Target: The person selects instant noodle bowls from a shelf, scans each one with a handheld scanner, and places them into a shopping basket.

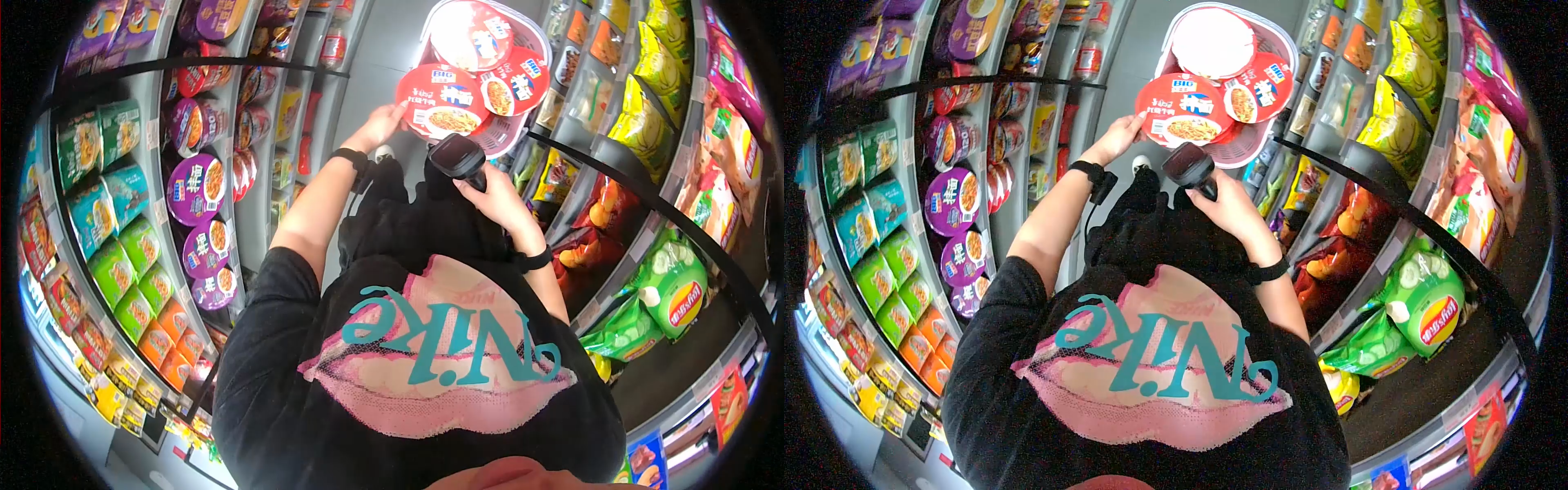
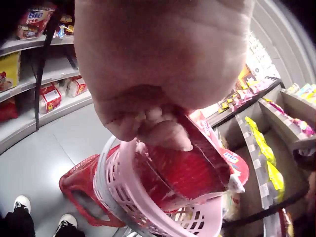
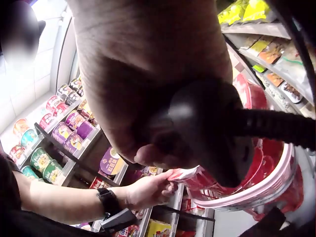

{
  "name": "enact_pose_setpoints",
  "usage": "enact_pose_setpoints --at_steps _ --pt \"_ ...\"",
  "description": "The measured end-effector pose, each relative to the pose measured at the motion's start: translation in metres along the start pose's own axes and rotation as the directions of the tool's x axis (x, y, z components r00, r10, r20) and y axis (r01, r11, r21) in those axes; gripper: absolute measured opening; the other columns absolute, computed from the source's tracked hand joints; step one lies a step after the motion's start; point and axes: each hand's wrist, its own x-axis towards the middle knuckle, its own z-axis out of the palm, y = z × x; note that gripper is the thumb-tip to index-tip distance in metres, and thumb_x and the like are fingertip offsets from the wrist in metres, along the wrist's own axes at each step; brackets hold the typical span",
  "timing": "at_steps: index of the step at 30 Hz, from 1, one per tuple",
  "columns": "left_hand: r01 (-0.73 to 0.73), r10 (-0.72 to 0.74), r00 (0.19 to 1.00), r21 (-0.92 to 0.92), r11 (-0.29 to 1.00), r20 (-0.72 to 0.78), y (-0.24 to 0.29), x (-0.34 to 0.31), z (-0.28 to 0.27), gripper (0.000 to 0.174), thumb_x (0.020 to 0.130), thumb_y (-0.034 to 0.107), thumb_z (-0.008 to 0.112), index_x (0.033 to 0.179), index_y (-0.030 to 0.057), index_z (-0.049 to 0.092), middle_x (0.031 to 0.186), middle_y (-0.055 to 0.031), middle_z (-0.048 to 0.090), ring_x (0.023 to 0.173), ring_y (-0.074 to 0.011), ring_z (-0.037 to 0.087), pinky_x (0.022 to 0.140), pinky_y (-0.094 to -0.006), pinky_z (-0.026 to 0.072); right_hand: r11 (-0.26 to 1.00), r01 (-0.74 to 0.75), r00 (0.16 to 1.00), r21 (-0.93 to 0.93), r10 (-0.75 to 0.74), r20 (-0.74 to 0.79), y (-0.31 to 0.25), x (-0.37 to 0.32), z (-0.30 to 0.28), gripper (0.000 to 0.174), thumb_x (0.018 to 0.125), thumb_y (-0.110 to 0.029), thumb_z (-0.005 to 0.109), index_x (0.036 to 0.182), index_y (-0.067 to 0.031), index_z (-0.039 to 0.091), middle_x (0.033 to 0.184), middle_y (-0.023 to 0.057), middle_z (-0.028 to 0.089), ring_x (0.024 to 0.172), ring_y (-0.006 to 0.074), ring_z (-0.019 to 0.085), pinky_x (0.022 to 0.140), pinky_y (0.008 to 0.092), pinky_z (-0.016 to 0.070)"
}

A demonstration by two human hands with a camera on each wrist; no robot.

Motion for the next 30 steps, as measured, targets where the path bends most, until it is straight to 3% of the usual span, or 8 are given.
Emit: enact_pose_setpoints --at_steps 6,10,14,18,22,27,30 --pt "-0.010 0.010 1.000 -0.057 0.998 0.008 -0.024 -0.035 -0.006 0.052 0.100 0.045 0.038 0.088 0.0007 0.061 0.072 -0.0031 0.059 0.066 -0.0107 0.049 0.066 -0.0258 0.0437 0.999 0.039 0.996 0.005 -0.039 0.074 -0.006 0.003 0.008 0.042 0.082 -0.021 0.069 0.113 0.0036 0.056 0.102 0.0227 0.066 0.102 0.0296 0.065 0.088 0.0370 0.0479" --pt "-0.023 0.023 1.000 -0.021 1.000 -0.007 -0.034 -0.062 -0.010 0.051 0.100 0.045 0.038 0.091 0.0003 0.061 0.073 -0.0025 0.059 0.066 -0.0105 0.049 0.067 -0.0257 0.0441 0.990 0.143 0.986 0.007 -0.143 0.082 -0.006 0.003 0.022 0.042 0.082 -0.020 0.069 0.114 0.0038 0.056 0.105 0.0229 0.065 0.103 0.0284 0.064 0.088 0.0372 0.0474" --pt "-0.054 0.053 0.998 -0.038 0.998 -0.029 -0.055 -0.081 -0.011 0.050 0.100 0.043 0.038 0.091 0.0002 0.061 0.073 -0.0023 0.059 0.067 -0.0110 0.050 0.067 -0.0260 0.0443 0.992 0.123 0.985 -0.038 -0.117 0.124 -0.013 -0.003 0.039 0.043 0.082 -0.022 0.069 0.114 0.0035 0.055 0.104 0.0228 0.065 0.103 0.0295 0.064 0.088 0.0375 0.0474" --pt "-0.100 0.101 0.993 0.015 0.995 -0.067 -0.082 -0.112 -0.017 0.050 0.101 0.041 0.038 0.102 -0.0027 0.062 0.083 -0.0083 0.065 0.076 -0.0149 0.057 0.076 -0.0299 0.0474 0.982 0.105 0.987 -0.154 -0.083 0.138 -0.024 -0.014 0.071 0.044 0.082 -0.025 0.068 0.113 0.0026 0.056 0.101 0.0219 0.066 0.099 0.0286 0.065 0.086 0.0370 0.0480" --pt "-0.116 0.104 0.990 -0.128 0.985 -0.097 -0.159 -0.150 -0.025 0.048 0.101 0.038 0.039 0.106 -0.0046 0.060 0.091 -0.0101 0.066 0.082 -0.0172 0.059 0.082 -0.0320 0.0480 0.968 0.032 0.981 -0.250 0.017 0.191 -0.038 -0.033 0.121 0.044 0.081 -0.024 0.070 0.115 0.0013 0.057 0.100 0.0200 0.067 0.099 0.0269 0.065 0.086 0.0364 0.0481" --pt "-0.093 0.005 0.973 -0.377 0.922 -0.229 -0.261 -0.213 -0.044 0.047 0.101 0.040 0.039 0.099 -0.0020 0.061 0.082 -0.0062 0.062 0.075 -0.0140 0.056 0.073 -0.0290 0.0470 0.941 0.064 0.961 -0.333 0.031 0.273 -0.044 -0.040 0.182 0.044 0.081 -0.022 0.070 0.115 0.0018 0.057 0.100 0.0207 0.066 0.098 0.0275 0.065 0.086 0.0359 0.0477" --pt "-0.086 -0.077 0.927 -0.407 0.909 -0.368 -0.291 -0.260 -0.047 0.049 0.100 0.044 0.038 0.093 0.0024 0.064 0.077 -0.0046 0.062 0.071 -0.0134 0.056 0.066 -0.0284 0.0459 0.913 0.104 0.952 -0.394 0.023 0.306 -0.056 -0.049 0.193 0.043 0.081 -0.021 0.070 0.115 0.0022 0.058 0.100 0.0212 0.066 0.097 0.0280 0.065 0.086 0.0352 0.0475"
